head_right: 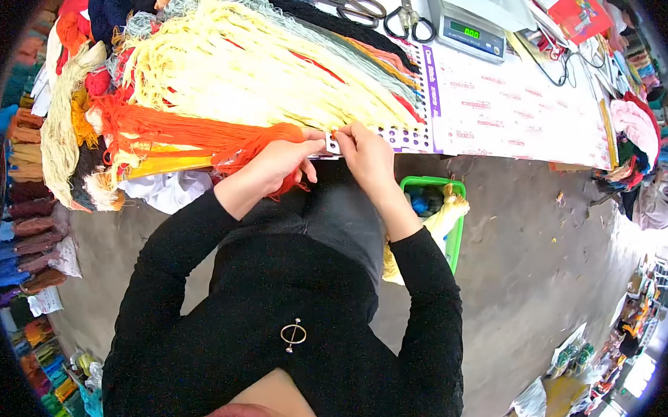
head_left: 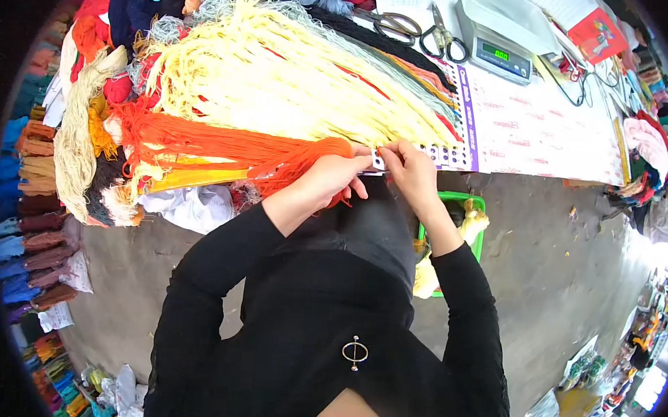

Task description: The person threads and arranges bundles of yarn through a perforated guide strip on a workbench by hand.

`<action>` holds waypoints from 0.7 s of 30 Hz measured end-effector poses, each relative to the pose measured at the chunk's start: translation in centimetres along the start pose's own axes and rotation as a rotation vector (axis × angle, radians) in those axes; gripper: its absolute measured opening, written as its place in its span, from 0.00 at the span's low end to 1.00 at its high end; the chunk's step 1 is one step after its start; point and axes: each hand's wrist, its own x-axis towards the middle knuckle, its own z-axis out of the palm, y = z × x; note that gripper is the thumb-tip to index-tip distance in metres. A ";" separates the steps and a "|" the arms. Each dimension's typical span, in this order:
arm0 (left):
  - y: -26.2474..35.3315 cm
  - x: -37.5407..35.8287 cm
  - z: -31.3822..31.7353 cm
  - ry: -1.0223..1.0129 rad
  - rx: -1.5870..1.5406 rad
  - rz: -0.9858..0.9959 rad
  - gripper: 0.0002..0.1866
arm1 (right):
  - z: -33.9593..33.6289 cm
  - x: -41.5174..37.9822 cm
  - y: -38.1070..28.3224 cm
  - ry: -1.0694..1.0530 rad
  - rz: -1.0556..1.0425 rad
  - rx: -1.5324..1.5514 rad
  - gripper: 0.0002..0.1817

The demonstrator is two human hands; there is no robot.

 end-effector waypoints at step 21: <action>-1.3 1.3 -3.5 0.116 0.053 0.163 0.13 | -1.1 0.7 -1.4 -0.205 0.066 -0.067 0.11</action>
